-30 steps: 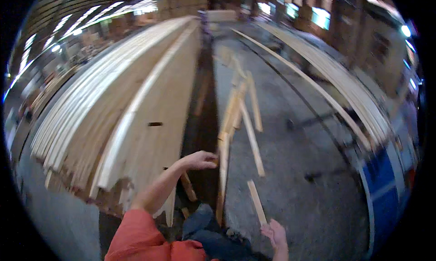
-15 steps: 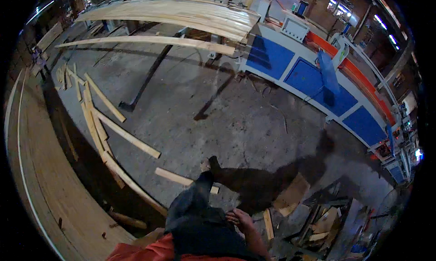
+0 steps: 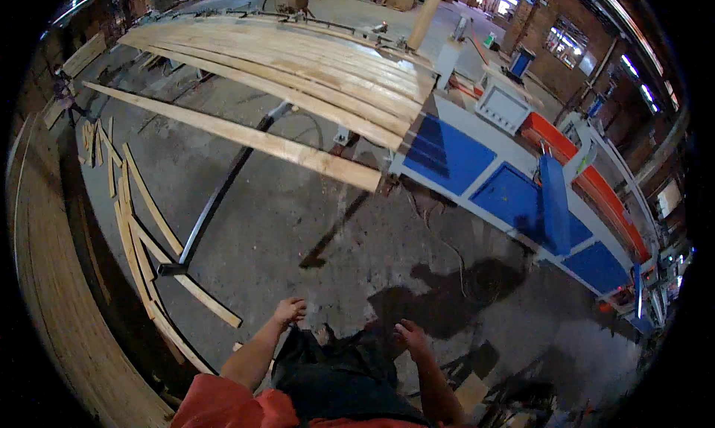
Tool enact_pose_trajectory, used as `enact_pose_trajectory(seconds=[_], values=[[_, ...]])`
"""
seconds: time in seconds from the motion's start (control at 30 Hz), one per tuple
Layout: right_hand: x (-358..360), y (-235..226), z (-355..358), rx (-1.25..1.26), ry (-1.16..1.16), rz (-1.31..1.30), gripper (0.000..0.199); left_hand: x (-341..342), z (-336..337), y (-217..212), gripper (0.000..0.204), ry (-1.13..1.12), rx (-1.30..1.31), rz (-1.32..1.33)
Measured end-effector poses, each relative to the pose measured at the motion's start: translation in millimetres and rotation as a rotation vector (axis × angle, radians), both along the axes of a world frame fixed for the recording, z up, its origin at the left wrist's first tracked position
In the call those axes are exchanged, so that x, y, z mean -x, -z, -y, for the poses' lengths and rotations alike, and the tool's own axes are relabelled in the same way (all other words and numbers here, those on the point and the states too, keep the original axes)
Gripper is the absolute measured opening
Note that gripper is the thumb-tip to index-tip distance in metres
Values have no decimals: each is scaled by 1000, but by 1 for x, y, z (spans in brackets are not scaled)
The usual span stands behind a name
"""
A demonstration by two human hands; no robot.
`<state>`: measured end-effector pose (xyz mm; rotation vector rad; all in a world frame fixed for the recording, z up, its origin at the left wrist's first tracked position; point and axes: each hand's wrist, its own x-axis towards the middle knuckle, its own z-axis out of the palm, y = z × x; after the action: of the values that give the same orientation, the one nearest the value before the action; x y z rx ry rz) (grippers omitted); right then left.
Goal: The person walks through a warehouse and picks up bundles of long wooden planks from a metal rack. They carry the planks to a large stack and place them on top, repeating this process multiple times to organize the wood.
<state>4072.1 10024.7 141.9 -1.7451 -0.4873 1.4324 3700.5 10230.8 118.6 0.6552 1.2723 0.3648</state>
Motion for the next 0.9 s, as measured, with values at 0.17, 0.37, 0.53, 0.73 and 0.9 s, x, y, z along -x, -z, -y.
enact_pose_trajectory(seconds=[0.17, 0.37, 0.53, 0.73, 0.9], values=[[-53, 21, -152, -200, -331, 35, 61, -98, -109, -44, 55, 147, -93, 161], [-133, -54, -374, -346, -534, 377, 39, -186, -201, -70, 46, 189, -212, 214], [-228, -85, -566, -511, -314, 461, 39, -252, -277, -109, 39, 25, -122, 63], [-277, -143, -724, -667, -647, 996, 60, -307, -327, -150, 38, -250, -73, -27], [-283, -116, -777, -777, -892, 1055, 49, -365, -386, -155, 57, -574, -158, 176]])
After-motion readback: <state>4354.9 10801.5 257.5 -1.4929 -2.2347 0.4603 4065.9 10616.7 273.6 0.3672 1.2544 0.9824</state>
